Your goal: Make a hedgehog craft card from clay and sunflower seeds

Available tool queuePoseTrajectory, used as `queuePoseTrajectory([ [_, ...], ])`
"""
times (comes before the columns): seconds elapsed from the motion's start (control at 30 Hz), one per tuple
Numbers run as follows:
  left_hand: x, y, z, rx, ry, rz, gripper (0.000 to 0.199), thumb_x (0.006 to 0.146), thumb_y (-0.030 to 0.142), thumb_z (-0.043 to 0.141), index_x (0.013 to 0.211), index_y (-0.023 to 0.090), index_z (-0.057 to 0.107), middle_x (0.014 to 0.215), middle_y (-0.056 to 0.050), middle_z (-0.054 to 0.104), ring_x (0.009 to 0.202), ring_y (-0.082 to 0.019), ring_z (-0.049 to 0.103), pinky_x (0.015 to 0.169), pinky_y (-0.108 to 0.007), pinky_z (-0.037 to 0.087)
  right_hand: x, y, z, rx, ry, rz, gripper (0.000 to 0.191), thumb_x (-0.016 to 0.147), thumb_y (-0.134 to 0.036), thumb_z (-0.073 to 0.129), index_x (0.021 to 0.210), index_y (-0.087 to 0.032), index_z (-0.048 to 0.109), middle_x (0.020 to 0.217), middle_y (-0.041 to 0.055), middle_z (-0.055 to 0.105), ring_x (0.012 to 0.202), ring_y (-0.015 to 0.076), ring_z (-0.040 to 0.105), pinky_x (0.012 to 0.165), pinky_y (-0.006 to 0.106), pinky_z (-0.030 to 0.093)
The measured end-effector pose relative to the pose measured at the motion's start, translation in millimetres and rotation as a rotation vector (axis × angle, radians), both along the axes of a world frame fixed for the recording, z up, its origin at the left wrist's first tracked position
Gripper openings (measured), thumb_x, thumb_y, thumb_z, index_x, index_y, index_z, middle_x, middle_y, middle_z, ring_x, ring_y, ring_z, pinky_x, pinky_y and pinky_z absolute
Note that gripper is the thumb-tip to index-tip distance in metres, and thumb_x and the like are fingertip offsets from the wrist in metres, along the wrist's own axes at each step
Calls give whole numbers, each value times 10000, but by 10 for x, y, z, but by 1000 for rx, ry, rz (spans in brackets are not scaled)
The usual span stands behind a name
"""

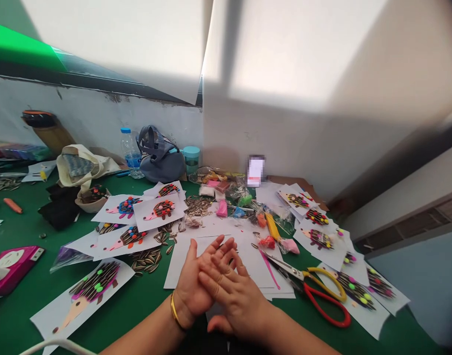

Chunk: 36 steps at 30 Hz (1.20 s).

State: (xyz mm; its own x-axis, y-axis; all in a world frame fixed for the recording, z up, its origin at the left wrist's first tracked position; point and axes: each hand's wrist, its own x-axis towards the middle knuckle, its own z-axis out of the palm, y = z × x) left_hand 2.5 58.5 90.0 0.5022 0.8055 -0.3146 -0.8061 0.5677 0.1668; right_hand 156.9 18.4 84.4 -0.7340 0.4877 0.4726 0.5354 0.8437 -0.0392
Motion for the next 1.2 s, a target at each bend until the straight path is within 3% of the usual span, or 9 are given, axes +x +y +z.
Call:
queuePoseTrajectory([
  [0.2,-13,-5,6,16,12,89,584,922,630,361,1226,167,548,1279,-159,594,1226,-281,554,1005,-460,457,7,3,12,-5,-43,97,655,947,-615,363,1417,-164,424,1454,59,474,1449,234,233,1203,520,-31],
  [0.3,-10,-15,33,-16,34,44,568,927,605,382,1216,146,552,1289,-176,582,1224,-284,555,1019,-444,451,11,5,4,-30,6,28,633,951,-584,390,1415,-155,425,1421,88,512,1429,235,289,1210,505,55],
  [0.5,4,-27,17,22,3,70,542,928,600,385,1198,160,550,1238,-164,604,1203,-278,566,1017,-458,450,-8,9,0,-86,240,-33,338,945,-219,487,1268,-287,560,1125,11,714,1162,187,574,1098,438,335],
  [0.6,43,-59,9,14,2,22,515,938,573,390,1167,146,564,1218,-167,609,1190,-269,573,1039,-428,431,-39,11,25,-148,311,-97,256,932,-242,539,1170,-293,618,983,10,733,959,179,613,906,374,451],
  [0.73,23,-50,70,78,64,13,489,946,545,397,1155,143,582,1195,-166,619,1175,-269,575,1042,-428,414,56,61,59,-221,387,-118,142,926,-311,565,1023,-256,652,907,20,715,908,190,603,840,369,448],
  [0.87,-130,94,107,249,361,143,380,944,453,468,1111,155,635,1080,-132,662,1087,-252,595,969,-399,438,337,213,-19,-325,537,-313,115,921,-329,575,932,-236,641,860,35,684,839,203,603,815,378,456],
  [0.97,-245,211,21,401,691,325,154,856,218,641,994,178,695,946,-63,682,951,-191,601,894,-275,417,497,322,-153,-411,605,-472,132,910,-336,581,964,-232,643,919,45,682,891,217,612,819,375,473],
  [1.07,-293,263,-129,492,899,316,190,764,90,696,919,197,727,915,-43,668,946,-200,565,890,-252,385,514,366,-267,-482,594,-522,133,889,-325,596,966,-234,655,955,41,688,936,222,622,845,371,479],
  [1.2,-289,257,-284,707,1207,271,121,718,134,737,806,216,738,878,-56,639,936,-242,527,925,-309,376,398,406,-308,-525,544,-501,115,888,-283,589,953,-230,669,947,36,694,916,211,624,827,349,469],
])
